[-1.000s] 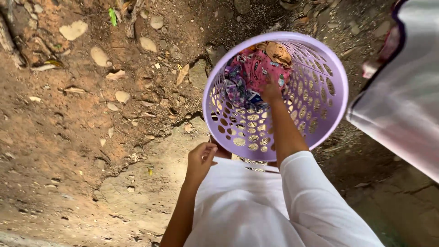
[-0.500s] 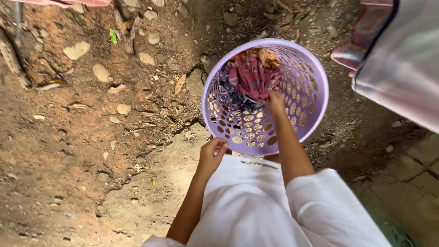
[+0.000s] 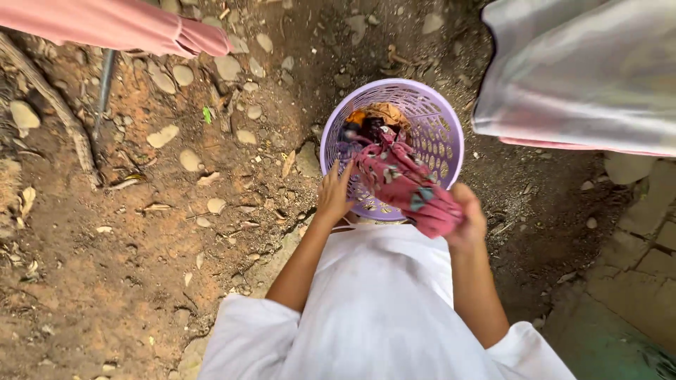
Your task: Hanging various items of clothing from a laundry basket onto a clothesline using clothespins and hangers.
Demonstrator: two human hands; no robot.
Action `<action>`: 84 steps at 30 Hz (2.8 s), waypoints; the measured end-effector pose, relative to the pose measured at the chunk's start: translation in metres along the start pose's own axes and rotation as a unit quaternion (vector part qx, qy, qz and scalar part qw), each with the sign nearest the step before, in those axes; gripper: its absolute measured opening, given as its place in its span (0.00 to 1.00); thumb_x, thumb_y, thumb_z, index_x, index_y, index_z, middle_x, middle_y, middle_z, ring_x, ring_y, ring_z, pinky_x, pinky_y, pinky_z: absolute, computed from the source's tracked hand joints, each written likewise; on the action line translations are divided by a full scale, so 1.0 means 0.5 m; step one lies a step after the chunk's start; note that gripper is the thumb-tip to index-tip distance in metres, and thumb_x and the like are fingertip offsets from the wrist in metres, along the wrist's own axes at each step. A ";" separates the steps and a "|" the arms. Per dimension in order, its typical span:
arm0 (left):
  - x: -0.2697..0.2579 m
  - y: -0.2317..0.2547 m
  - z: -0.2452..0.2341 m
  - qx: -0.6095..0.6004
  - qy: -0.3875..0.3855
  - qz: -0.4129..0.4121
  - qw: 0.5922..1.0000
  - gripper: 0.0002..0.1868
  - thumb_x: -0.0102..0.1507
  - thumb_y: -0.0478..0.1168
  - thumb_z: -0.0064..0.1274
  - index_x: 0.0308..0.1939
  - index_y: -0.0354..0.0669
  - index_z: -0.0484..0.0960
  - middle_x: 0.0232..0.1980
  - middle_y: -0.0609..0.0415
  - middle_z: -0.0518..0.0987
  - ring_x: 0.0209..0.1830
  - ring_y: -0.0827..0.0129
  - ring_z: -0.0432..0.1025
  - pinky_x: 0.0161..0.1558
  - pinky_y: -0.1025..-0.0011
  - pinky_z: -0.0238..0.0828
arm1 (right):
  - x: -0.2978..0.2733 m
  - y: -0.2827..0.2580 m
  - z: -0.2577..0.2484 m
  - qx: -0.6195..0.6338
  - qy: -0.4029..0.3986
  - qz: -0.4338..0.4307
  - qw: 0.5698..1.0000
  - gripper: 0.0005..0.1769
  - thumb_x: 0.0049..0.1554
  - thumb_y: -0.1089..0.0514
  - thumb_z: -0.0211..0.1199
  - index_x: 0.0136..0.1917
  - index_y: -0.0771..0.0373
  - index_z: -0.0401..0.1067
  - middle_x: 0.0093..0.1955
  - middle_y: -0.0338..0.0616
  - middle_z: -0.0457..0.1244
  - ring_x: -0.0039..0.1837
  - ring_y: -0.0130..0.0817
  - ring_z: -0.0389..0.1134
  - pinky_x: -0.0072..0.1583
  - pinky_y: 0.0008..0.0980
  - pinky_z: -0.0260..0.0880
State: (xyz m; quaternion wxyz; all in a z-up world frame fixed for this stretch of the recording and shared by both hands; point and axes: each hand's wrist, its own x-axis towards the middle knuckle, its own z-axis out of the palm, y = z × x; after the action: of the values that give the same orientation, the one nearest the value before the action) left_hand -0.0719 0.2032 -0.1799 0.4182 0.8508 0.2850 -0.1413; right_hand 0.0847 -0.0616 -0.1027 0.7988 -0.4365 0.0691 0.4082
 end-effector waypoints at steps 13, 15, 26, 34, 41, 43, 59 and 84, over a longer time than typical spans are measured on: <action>0.042 0.130 -0.075 -0.476 -0.151 0.068 0.864 0.19 0.77 0.42 0.41 0.64 0.36 0.81 0.45 0.48 0.77 0.46 0.71 0.67 0.52 0.70 0.64 | -0.042 -0.189 0.243 -0.396 0.079 -0.282 0.870 0.19 0.59 0.68 0.68 0.61 0.62 0.66 0.52 0.44 0.62 0.50 0.33 0.65 0.51 0.30 0.70; 0.033 0.160 -0.086 -0.599 -0.139 0.144 0.775 0.19 0.75 0.43 0.42 0.63 0.36 0.78 0.57 0.58 0.82 0.55 0.80 0.73 0.61 0.77 0.68 | -0.051 -0.186 0.291 -0.571 0.080 -0.259 0.775 0.28 0.57 0.67 0.66 0.69 0.64 0.64 0.61 0.48 0.61 0.58 0.37 0.66 0.57 0.34 0.73; -0.062 0.229 -0.190 -0.452 -0.140 0.322 0.820 0.76 0.49 0.42 0.80 0.83 0.34 0.32 0.87 0.47 0.46 0.86 0.63 0.46 0.79 0.65 0.47 | -0.034 -0.140 0.215 -0.396 -0.046 -0.280 0.873 0.09 0.61 0.70 0.58 0.55 0.68 0.74 0.50 0.38 0.69 0.51 0.22 0.68 0.55 0.24 0.69; -0.160 0.415 -0.264 -0.106 0.019 0.294 0.950 0.37 0.50 0.44 0.73 0.60 0.32 0.77 0.54 0.39 0.81 0.57 0.57 0.76 0.59 0.62 0.72 | -0.033 -0.292 0.250 -0.370 -0.112 -0.251 0.887 0.08 0.61 0.70 0.58 0.40 0.62 0.71 0.37 0.29 0.63 0.39 0.16 0.59 0.42 0.19 0.56; -0.111 0.438 -0.185 -0.415 -0.145 0.255 0.861 0.14 0.65 0.39 0.62 0.49 0.31 0.88 0.44 0.50 0.86 0.44 0.72 0.77 0.48 0.70 0.73 | -0.149 -0.445 0.324 -0.566 0.035 -0.523 0.636 0.18 0.45 0.70 0.74 0.47 0.68 0.70 0.40 0.40 0.61 0.43 0.24 0.59 0.46 0.25 0.61; -0.124 0.481 -0.178 -0.533 -0.179 0.227 0.795 0.15 0.65 0.38 0.60 0.53 0.32 0.85 0.49 0.50 0.85 0.48 0.70 0.78 0.53 0.69 0.75 | -0.158 -0.412 0.225 -0.516 -0.007 -0.508 0.690 0.13 0.54 0.69 0.72 0.48 0.66 0.69 0.43 0.39 0.63 0.45 0.24 0.62 0.49 0.24 0.63; -0.223 0.560 0.006 -0.714 -0.213 0.236 0.624 0.49 0.50 0.23 0.58 0.76 0.31 0.60 0.67 0.41 0.74 0.66 0.53 0.71 0.68 0.54 0.69 | -0.184 -0.249 -0.001 -0.244 -0.240 0.001 0.940 0.29 0.62 0.53 0.60 0.74 0.60 0.63 0.68 0.46 0.64 0.66 0.34 0.67 0.65 0.38 0.71; -0.235 0.122 -0.170 -0.613 0.285 0.116 0.728 0.15 0.77 0.45 0.46 0.52 0.37 0.82 0.40 0.55 0.83 0.31 0.74 0.70 0.32 0.74 0.63 | -0.171 -0.575 0.217 -0.243 -0.221 -0.323 0.888 0.13 0.68 0.61 0.69 0.62 0.70 0.73 0.54 0.43 0.70 0.49 0.24 0.71 0.56 0.23 0.73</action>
State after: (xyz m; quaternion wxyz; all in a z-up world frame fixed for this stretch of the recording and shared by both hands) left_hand -0.1287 0.1974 -0.0333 0.7609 0.4365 0.3142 0.3631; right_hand 0.2067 -0.1124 0.1876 0.7498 -0.5140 -0.3554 0.2176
